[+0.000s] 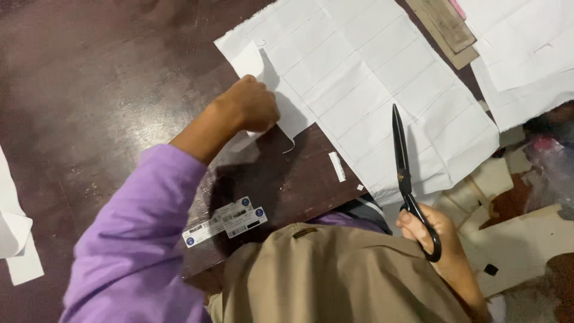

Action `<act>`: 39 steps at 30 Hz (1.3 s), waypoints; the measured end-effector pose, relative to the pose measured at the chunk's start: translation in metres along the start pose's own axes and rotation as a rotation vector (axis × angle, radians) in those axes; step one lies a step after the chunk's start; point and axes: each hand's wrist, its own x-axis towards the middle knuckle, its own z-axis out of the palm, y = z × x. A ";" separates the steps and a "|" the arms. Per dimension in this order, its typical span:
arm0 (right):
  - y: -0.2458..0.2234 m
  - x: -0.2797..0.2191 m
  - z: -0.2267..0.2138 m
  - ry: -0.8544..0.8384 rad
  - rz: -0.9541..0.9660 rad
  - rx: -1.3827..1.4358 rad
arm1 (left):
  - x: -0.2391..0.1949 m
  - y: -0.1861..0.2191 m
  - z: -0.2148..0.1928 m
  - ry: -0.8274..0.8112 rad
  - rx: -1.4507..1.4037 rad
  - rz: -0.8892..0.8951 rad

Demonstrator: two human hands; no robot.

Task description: The person uses scissors to cut a large piece of white fabric along pre-drawn lines on a dark wooden table. They trim the edges and separate sections of the material, occasionally adjusting the fabric's position to continue cutting.

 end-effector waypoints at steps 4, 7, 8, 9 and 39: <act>0.015 0.001 0.000 0.001 -0.103 -0.002 | 0.062 -0.014 0.033 0.268 -0.008 -0.307; 0.016 0.003 -0.002 0.050 -0.062 -0.079 | 0.102 0.030 0.029 0.395 -0.266 -0.437; 0.015 0.006 -0.002 0.070 -0.023 -0.104 | 0.115 0.049 0.024 0.345 -0.411 -0.436; 0.015 0.003 -0.002 0.066 -0.028 -0.110 | 0.139 0.061 0.043 0.349 -0.415 -0.443; -0.015 0.086 0.062 -0.057 -0.127 -0.051 | -0.040 0.045 0.144 1.039 -0.213 -0.710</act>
